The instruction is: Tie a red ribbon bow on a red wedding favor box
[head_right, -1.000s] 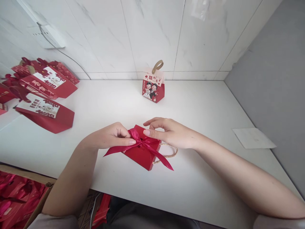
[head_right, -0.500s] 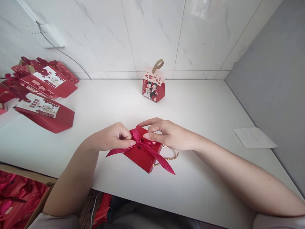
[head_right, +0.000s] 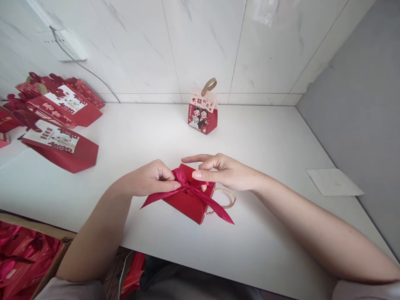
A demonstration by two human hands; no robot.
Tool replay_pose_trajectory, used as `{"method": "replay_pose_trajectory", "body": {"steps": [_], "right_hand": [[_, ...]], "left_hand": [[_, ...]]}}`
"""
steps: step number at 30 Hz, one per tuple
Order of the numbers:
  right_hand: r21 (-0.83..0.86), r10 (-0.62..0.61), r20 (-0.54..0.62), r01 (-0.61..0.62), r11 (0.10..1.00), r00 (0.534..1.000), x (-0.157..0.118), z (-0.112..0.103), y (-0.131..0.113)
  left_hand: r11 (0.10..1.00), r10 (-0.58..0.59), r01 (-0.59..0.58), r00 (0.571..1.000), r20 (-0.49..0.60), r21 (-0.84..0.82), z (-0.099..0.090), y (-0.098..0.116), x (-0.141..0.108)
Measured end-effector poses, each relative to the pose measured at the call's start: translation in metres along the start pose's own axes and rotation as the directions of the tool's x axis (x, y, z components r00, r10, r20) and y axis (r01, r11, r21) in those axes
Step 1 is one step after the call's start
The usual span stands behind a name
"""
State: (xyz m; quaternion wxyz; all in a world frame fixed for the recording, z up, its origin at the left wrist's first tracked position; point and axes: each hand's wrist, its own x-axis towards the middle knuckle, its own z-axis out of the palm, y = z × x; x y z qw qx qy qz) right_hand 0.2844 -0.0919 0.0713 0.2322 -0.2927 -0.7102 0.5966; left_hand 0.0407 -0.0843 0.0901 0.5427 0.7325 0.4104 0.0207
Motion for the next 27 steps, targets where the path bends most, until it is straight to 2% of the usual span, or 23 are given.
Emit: {"method": "replay_pose_trajectory", "body": {"steps": [5, 14, 18, 20, 22, 24, 25, 26, 27], "right_hand": [[0.027, -0.021, 0.068, 0.020, 0.999, 0.997, -0.001, -0.009, -0.003], [-0.116, -0.079, -0.146, 0.062, 0.991, 0.986, -0.002, -0.005, 0.000], [-0.215, -0.118, -0.155, 0.083, 0.973, 0.981, -0.003, -0.002, -0.003], [-0.246, -0.129, -0.146, 0.090, 0.965, 0.981, -0.004, 0.001, -0.005], [-0.274, -0.128, -0.156, 0.081, 0.958, 0.979, -0.005, 0.003, -0.007], [-0.305, -0.116, -0.165, 0.061, 0.950, 0.979, -0.006, 0.005, -0.007], [-0.319, -0.108, -0.161, 0.052, 0.946, 0.981, -0.006, 0.005, -0.008], [-0.329, -0.104, -0.154, 0.048, 0.943, 0.983, -0.006, 0.006, -0.008], [-0.336, -0.103, -0.145, 0.049, 0.940, 0.984, -0.006, 0.006, -0.007]], "left_hand": [[1.000, -0.005, 0.005, 1.000, 0.003, 0.009, -0.003, -0.002, 0.000], [1.000, 0.010, -0.010, 1.000, -0.001, 0.021, -0.004, -0.002, 0.000], [0.999, -0.013, 0.013, 1.000, 0.009, 0.042, -0.007, -0.004, -0.003], [0.998, -0.014, 0.017, 0.999, -0.051, 0.058, -0.007, -0.004, -0.004], [0.996, 0.043, -0.020, 0.966, -0.253, 0.091, -0.005, -0.003, -0.003], [0.977, 0.184, -0.110, 0.868, -0.461, 0.183, 0.000, 0.000, -0.001], [0.957, 0.265, -0.159, 0.819, -0.509, 0.242, 0.003, 0.002, 0.001], [0.933, 0.334, -0.203, 0.792, -0.510, 0.296, 0.005, 0.003, 0.002], [0.913, 0.382, -0.240, 0.790, -0.480, 0.331, 0.008, 0.004, 0.004]]}}
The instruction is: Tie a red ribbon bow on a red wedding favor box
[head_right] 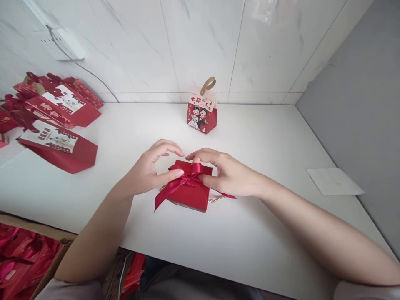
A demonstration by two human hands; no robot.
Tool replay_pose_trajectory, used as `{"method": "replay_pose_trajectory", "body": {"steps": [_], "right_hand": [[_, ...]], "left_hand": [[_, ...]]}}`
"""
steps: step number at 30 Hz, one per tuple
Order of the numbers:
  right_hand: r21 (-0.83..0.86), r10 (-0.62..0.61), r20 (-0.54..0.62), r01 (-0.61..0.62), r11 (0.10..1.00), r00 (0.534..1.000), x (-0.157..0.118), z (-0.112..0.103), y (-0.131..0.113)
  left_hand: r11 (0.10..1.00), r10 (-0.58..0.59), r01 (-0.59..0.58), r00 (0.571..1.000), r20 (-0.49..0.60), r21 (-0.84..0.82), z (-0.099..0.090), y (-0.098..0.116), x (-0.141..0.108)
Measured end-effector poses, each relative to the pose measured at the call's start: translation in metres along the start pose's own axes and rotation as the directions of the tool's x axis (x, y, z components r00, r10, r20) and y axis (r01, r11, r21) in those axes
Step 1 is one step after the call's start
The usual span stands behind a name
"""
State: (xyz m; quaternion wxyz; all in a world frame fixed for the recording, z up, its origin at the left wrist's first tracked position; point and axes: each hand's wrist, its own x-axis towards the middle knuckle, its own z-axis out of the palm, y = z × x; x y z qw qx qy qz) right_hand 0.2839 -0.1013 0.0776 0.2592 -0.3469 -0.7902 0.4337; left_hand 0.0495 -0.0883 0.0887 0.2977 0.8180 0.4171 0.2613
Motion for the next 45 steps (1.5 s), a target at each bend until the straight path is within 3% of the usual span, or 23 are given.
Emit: {"method": "replay_pose_trajectory", "body": {"steps": [5, 11, 17, 22, 30, 35, 39, 45], "right_hand": [[-0.008, -0.028, -0.039, 0.028, 1.000, 0.999, 0.000, 0.002, 0.000], [-0.026, 0.114, -0.089, -0.117, 0.993, 0.989, -0.001, 0.006, 0.000], [-0.091, 0.174, -0.098, -0.183, 0.979, 0.980, -0.002, 0.005, 0.003], [-0.116, 0.086, -0.060, -0.093, 0.989, 0.994, -0.002, 0.006, 0.001], [0.028, 0.156, 0.040, -0.157, 0.987, 0.987, 0.000, 0.005, -0.001], [0.008, 0.168, 0.046, -0.168, 0.986, 0.985, -0.001, 0.004, 0.001], [0.004, 0.146, 0.060, -0.147, 0.989, 0.987, -0.001, 0.003, 0.001], [0.027, 0.027, 0.098, -0.030, 0.999, 0.995, 0.002, 0.003, 0.001]], "left_hand": [[0.999, 0.033, -0.030, 0.987, 0.159, -0.021, 0.008, 0.002, -0.001], [0.997, -0.025, 0.041, 0.976, 0.215, -0.068, 0.007, 0.001, -0.001], [0.993, -0.051, 0.074, 0.971, 0.233, -0.093, 0.007, 0.000, 0.000], [0.994, -0.024, 0.043, 0.982, 0.189, -0.097, 0.008, 0.001, 0.001], [0.990, -0.023, 0.050, 0.979, 0.201, -0.130, 0.009, -0.002, 0.000], [0.982, -0.029, 0.071, 0.972, 0.234, -0.173, 0.010, -0.004, 0.000], [0.983, 0.033, 0.009, 0.973, 0.227, -0.182, 0.011, -0.006, 0.003], [0.963, 0.250, -0.231, 0.959, 0.135, -0.142, 0.012, -0.013, 0.007]]}}
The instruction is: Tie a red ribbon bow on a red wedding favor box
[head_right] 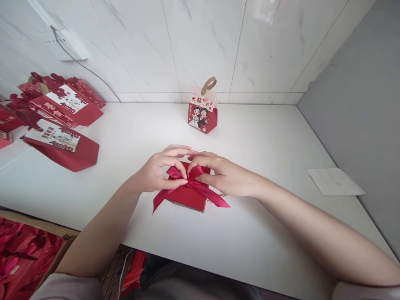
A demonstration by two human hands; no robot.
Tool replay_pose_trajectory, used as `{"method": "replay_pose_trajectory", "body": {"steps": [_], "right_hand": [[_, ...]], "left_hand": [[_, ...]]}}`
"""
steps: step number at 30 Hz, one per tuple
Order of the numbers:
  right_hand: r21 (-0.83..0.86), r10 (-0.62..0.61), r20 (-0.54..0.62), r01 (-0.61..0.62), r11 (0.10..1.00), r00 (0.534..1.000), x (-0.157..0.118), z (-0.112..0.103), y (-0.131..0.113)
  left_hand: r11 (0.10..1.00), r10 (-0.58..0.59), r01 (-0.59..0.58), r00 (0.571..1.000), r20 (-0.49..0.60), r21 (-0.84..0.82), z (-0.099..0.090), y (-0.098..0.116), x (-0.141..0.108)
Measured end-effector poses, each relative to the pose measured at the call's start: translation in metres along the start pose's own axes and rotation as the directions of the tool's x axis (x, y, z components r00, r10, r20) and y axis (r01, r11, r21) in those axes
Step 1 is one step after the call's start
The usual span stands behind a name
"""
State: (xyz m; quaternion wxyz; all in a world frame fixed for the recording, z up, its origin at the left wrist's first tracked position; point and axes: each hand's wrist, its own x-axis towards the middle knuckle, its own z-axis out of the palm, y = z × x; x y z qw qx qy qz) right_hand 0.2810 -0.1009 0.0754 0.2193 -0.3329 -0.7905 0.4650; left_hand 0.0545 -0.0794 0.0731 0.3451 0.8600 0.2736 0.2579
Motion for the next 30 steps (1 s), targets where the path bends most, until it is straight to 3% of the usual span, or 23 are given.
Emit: {"method": "replay_pose_trajectory", "body": {"steps": [11, 13, 16, 21, 24, 30], "right_hand": [[0.058, 0.109, 0.080, -0.114, 0.992, 0.991, -0.003, -0.001, -0.001], [0.040, 0.103, 0.044, -0.105, 0.994, 0.994, -0.004, -0.002, -0.002], [-0.062, 0.066, -0.101, -0.073, 0.995, 0.993, -0.004, -0.001, -0.001], [-0.177, 0.050, -0.287, -0.104, 0.979, 0.957, -0.002, 0.007, 0.007], [-0.166, 0.079, -0.324, -0.139, 0.976, 0.943, 0.000, 0.010, 0.011], [-0.224, -0.034, -0.318, -0.040, 0.974, 0.947, 0.003, 0.009, 0.013]], "left_hand": [[0.998, 0.049, -0.047, 0.998, -0.044, 0.046, -0.001, 0.002, 0.000], [0.999, 0.042, -0.041, 0.998, -0.041, 0.035, -0.001, 0.002, 0.000], [0.999, 0.032, -0.030, 0.998, -0.054, 0.034, 0.000, 0.001, 0.000], [0.996, 0.017, -0.005, 0.989, -0.150, 0.084, 0.006, 0.000, 0.001], [0.992, 0.020, 0.006, 0.979, -0.201, 0.129, 0.010, 0.002, 0.002], [0.986, 0.036, -0.008, 0.986, -0.164, 0.169, 0.011, 0.005, 0.002]]}}
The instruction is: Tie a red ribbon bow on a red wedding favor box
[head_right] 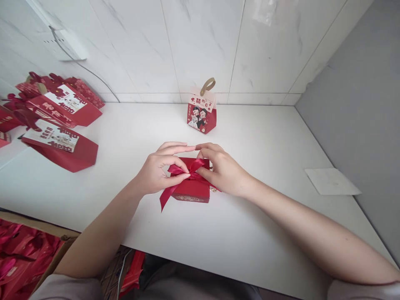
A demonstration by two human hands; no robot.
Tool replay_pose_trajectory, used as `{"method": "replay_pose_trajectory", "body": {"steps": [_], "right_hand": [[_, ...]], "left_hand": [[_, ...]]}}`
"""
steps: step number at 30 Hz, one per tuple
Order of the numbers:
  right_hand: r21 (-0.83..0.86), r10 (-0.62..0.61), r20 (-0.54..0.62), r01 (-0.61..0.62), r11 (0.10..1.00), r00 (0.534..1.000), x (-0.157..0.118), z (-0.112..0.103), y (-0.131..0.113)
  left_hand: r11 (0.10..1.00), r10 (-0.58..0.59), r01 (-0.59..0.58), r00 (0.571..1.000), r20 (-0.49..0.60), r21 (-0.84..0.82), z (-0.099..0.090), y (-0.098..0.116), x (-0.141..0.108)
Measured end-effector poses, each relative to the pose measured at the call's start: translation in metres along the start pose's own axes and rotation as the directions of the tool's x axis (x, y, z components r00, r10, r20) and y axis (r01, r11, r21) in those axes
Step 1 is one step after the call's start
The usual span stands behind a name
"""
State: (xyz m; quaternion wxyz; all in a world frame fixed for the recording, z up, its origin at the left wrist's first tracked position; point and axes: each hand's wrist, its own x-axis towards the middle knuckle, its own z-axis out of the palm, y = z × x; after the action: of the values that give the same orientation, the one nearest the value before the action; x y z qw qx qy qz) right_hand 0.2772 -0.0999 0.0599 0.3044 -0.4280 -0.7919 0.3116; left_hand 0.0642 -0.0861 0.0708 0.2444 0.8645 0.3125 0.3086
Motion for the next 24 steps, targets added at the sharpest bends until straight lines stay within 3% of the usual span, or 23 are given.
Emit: {"method": "replay_pose_trajectory", "body": {"steps": [6, 11, 16, 18, 20, 24], "right_hand": [[-0.057, -0.098, -0.064, 0.095, 0.994, 0.993, -0.001, 0.004, 0.000], [-0.043, -0.070, -0.040, 0.069, 0.997, 0.997, -0.002, -0.003, -0.002], [0.034, -0.033, 0.202, 0.027, 0.999, 0.979, -0.003, -0.026, -0.011], [0.099, -0.003, 0.280, -0.026, 0.995, 0.960, -0.003, -0.033, -0.013], [0.160, 0.033, 0.332, -0.091, 0.983, 0.943, -0.001, -0.035, -0.011], [0.237, 0.076, 0.374, -0.174, 0.956, 0.924, 0.003, -0.032, -0.006]], "left_hand": [[0.999, 0.023, -0.022, 0.999, 0.047, -0.037, 0.001, -0.003, 0.000], [0.994, -0.079, 0.086, 0.991, 0.104, -0.070, -0.004, 0.001, -0.001], [0.953, -0.302, 0.302, 0.953, -0.030, 0.002, -0.025, 0.005, -0.005], [0.916, -0.402, 0.401, 0.914, 0.052, 0.018, -0.034, 0.003, -0.008], [0.883, -0.464, 0.469, 0.857, 0.222, 0.034, -0.041, 0.000, -0.010], [0.849, -0.449, 0.528, 0.714, 0.536, 0.009, -0.045, -0.002, -0.010]]}}
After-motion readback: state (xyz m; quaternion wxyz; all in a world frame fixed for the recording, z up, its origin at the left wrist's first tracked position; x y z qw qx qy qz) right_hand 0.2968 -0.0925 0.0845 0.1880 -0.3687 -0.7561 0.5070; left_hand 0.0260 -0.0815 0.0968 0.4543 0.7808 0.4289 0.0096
